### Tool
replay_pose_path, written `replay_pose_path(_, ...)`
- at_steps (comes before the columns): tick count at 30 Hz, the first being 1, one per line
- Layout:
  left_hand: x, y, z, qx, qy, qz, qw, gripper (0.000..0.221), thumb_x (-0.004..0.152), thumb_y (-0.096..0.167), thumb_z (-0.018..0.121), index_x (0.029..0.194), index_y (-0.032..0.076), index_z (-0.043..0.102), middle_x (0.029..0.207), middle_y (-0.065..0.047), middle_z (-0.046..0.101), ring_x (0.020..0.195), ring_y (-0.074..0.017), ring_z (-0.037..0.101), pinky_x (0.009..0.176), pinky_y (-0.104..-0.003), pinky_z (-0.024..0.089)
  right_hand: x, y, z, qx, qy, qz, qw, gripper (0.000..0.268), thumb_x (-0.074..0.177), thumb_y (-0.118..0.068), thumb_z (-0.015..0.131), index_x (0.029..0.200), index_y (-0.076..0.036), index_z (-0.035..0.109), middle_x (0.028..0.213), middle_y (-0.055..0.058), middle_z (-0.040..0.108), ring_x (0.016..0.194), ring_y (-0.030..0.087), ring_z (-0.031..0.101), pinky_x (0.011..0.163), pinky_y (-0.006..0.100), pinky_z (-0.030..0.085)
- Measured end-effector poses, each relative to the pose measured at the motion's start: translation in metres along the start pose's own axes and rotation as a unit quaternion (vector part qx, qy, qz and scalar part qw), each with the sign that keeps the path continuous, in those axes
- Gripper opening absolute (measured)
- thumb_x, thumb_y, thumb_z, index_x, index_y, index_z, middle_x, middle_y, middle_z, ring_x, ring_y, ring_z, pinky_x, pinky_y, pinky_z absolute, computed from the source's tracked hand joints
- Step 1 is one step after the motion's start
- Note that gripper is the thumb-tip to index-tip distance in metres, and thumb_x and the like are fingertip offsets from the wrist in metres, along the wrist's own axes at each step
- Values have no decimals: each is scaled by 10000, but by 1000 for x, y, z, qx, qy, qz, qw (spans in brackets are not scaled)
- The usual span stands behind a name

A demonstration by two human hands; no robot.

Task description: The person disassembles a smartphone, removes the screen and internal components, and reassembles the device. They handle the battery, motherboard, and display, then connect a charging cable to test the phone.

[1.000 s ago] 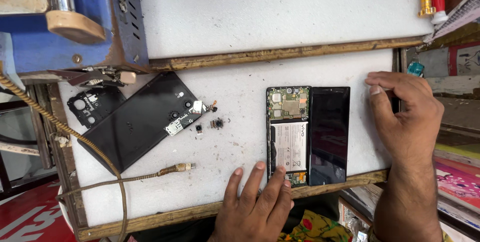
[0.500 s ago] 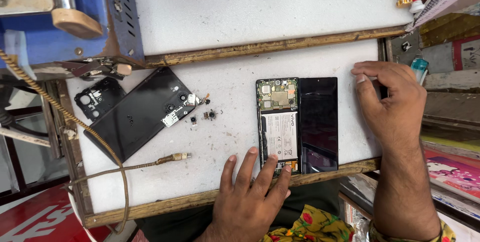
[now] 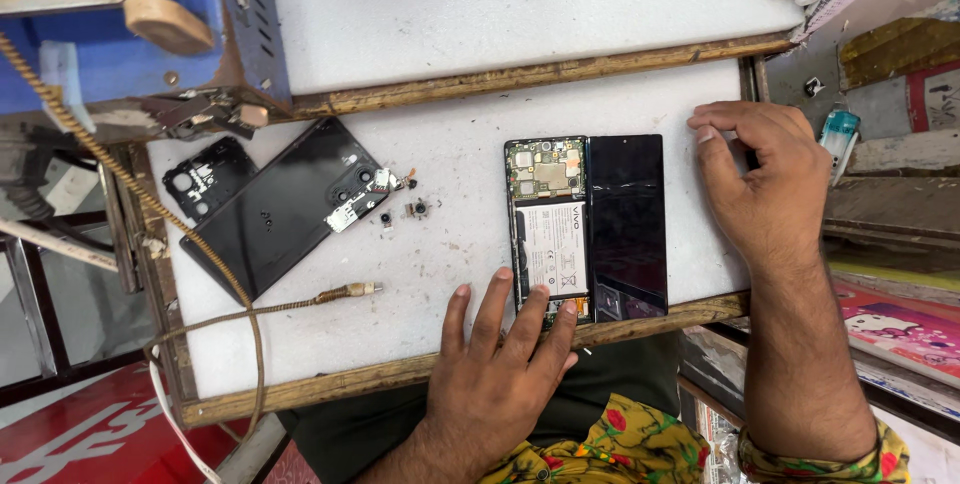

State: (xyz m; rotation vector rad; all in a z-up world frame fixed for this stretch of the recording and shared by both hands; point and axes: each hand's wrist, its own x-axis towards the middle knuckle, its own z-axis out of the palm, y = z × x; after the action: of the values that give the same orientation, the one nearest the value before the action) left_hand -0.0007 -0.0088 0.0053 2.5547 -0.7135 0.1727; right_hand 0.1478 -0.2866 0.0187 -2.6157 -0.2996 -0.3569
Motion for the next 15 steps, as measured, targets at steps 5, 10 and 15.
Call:
replay_pose_path(5,4,5,-6,-5,11,-6,1000,447,968,403,697,1295,98,686,1362,-154,593,1422,-397,411,1102,-679,371,1,-5,-1,-2,-1,0,1000,43,1077,-88,723,1077,-65,759,1161,61,767,1065,230,689,932,350,545)
replay_pose_path(10,3,8,-4,8,-13,-1,1000,341,981,281,645,1247,72,689,1328,-194,587,1407,-403,452,1116,-683,374,-4,-28,-5,-18,1,-57,998,86,1035,-56,704,1110,-67,746,1222,84,745,1203,268,680,1084,387,508)
replay_pose_path(15,-2,6,-1,-24,-27,-12,999,381,989,241,593,1322,62,640,1371,-211,577,1378,-399,477,1115,-661,376,-37,-68,-4,28,-2,-60,998,145,952,-55,690,1093,-67,721,1204,125,709,1303,351,614,1164,458,457)
